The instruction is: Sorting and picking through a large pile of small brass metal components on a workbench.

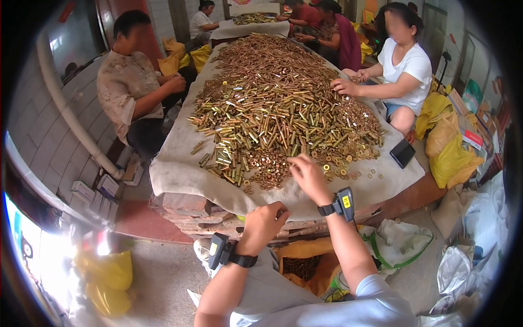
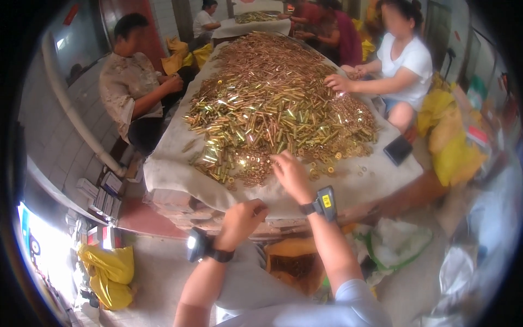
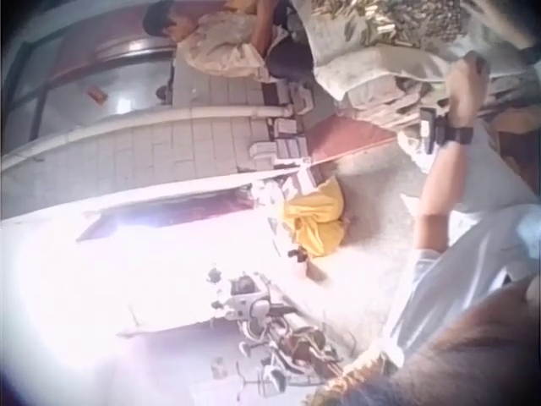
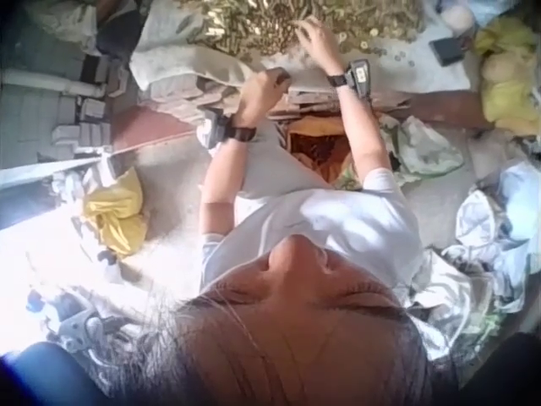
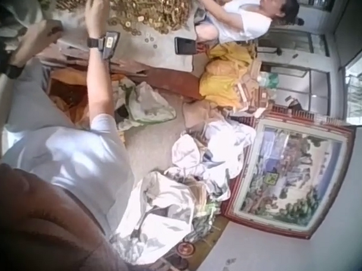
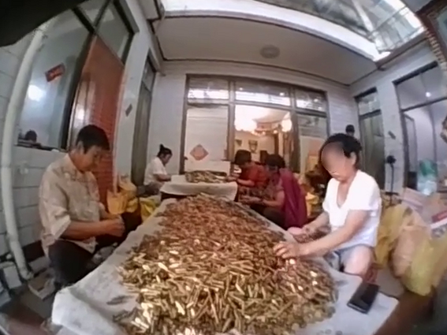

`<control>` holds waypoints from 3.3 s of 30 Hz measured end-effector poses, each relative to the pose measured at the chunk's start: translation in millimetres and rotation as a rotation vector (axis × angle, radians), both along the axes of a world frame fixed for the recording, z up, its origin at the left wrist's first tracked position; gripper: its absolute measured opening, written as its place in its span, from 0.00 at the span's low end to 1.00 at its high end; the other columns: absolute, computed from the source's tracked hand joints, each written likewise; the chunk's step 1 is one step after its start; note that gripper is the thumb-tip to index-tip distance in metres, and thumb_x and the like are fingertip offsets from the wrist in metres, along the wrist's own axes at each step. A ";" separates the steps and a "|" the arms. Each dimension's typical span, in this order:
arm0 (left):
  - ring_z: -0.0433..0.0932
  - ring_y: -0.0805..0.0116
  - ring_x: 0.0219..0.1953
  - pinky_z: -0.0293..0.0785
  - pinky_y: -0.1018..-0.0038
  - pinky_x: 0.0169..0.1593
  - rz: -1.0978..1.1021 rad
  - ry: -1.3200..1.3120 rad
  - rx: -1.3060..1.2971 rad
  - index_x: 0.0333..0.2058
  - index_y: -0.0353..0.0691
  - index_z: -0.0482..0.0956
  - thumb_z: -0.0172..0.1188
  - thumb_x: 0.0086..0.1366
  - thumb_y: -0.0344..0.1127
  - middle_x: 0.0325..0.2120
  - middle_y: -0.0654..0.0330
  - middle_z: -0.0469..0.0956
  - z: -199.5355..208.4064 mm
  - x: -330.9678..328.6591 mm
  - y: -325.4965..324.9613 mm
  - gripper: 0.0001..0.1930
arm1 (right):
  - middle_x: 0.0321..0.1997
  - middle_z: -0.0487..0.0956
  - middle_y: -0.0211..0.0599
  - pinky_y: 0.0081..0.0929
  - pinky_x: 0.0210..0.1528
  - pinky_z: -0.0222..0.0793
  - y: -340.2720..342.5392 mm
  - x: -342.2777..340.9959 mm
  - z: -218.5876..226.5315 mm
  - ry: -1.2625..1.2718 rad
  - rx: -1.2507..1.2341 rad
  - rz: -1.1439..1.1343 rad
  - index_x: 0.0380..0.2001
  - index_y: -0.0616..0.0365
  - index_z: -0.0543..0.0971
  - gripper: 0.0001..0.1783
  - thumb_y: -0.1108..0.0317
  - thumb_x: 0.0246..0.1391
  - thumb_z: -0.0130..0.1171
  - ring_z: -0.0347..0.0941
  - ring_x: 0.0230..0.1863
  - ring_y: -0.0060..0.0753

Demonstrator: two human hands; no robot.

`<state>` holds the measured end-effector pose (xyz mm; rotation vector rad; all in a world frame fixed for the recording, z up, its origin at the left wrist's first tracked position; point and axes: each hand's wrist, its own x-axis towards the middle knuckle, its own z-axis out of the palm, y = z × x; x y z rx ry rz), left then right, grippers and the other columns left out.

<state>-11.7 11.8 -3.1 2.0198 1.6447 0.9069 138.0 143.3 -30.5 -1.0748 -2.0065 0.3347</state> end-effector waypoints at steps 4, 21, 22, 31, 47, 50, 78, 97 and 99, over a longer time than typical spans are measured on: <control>0.78 0.55 0.26 0.73 0.65 0.29 0.002 0.014 0.014 0.28 0.43 0.78 0.57 0.58 0.41 0.20 0.57 0.78 -2.5 1.2 -1.0 0.09 | 0.32 0.74 0.42 0.33 0.34 0.69 38.0 -5.4 11.3 0.077 0.121 -0.114 0.32 0.62 0.77 0.06 0.72 0.50 0.55 0.72 0.31 0.42; 0.77 0.55 0.29 0.73 0.65 0.33 0.041 -0.024 -0.078 0.35 0.42 0.77 0.57 0.57 0.38 0.24 0.56 0.78 0.8 -3.9 4.2 0.09 | 0.32 0.75 0.46 0.38 0.35 0.69 59.1 -18.0 19.3 -0.075 0.041 -0.151 0.25 0.61 0.76 0.05 0.73 0.41 0.59 0.73 0.34 0.47; 0.77 0.54 0.30 0.73 0.65 0.34 0.104 -0.054 0.011 0.39 0.41 0.75 0.58 0.57 0.36 0.28 0.55 0.77 -2.4 -7.8 7.3 0.11 | 0.32 0.73 0.42 0.36 0.35 0.69 48.7 -15.8 21.2 -0.093 0.056 -0.104 0.26 0.61 0.76 0.05 0.73 0.42 0.60 0.72 0.34 0.44; 0.76 0.60 0.27 0.72 0.67 0.32 0.151 -0.034 0.280 0.42 0.38 0.76 0.61 0.53 0.30 0.34 0.55 0.74 -4.3 -17.2 21.7 0.15 | 0.30 0.71 0.41 0.36 0.35 0.69 -49.8 -2.6 26.0 -0.314 0.237 0.201 0.28 0.64 0.73 0.06 0.80 0.42 0.53 0.71 0.34 0.40; 0.77 0.71 0.18 0.72 0.77 0.23 0.084 -0.508 -0.107 0.35 0.31 0.70 0.48 0.65 0.31 0.23 0.56 0.80 -9.3 -13.1 18.9 0.08 | 0.30 0.70 0.37 0.33 0.35 0.69 48.1 6.1 17.5 -0.374 0.297 0.063 0.31 0.59 0.77 0.06 0.74 0.46 0.57 0.71 0.34 0.40; 0.77 0.73 0.19 0.72 0.78 0.23 0.070 -0.597 -0.091 0.35 0.30 0.70 0.49 0.64 0.29 0.24 0.57 0.80 -8.6 -14.4 20.9 0.07 | 0.28 0.71 0.37 0.31 0.33 0.68 15.9 -0.4 33.8 -0.111 0.363 0.102 0.29 0.60 0.76 0.05 0.75 0.44 0.58 0.70 0.31 0.37; 0.77 0.74 0.22 0.75 0.80 0.27 0.015 -0.719 -0.192 0.38 0.27 0.73 0.52 0.62 0.25 0.25 0.56 0.79 1.9 -12.2 16.2 0.08 | 0.32 0.70 0.32 0.25 0.39 0.69 -51.9 4.1 61.3 -0.633 0.825 0.244 0.31 0.62 0.74 0.10 0.71 0.42 0.55 0.68 0.35 0.30; 0.77 0.56 0.43 0.76 0.71 0.47 -0.177 -1.121 -0.347 0.46 0.30 0.61 0.45 0.65 0.23 0.44 0.44 0.73 -1.0 -20.8 17.7 0.11 | 0.32 0.75 0.33 0.19 0.34 0.70 -29.4 51.5 42.7 0.117 0.087 0.068 0.32 0.61 0.77 0.08 0.76 0.45 0.61 0.74 0.33 0.26; 0.78 0.57 0.42 0.77 0.71 0.46 -0.169 -1.117 -0.344 0.43 0.32 0.61 0.45 0.66 0.24 0.43 0.45 0.74 -1.2 -20.3 19.0 0.08 | 0.32 0.75 0.32 0.19 0.32 0.69 -15.6 63.8 28.3 0.118 -0.048 0.009 0.33 0.61 0.77 0.09 0.76 0.45 0.62 0.72 0.30 0.24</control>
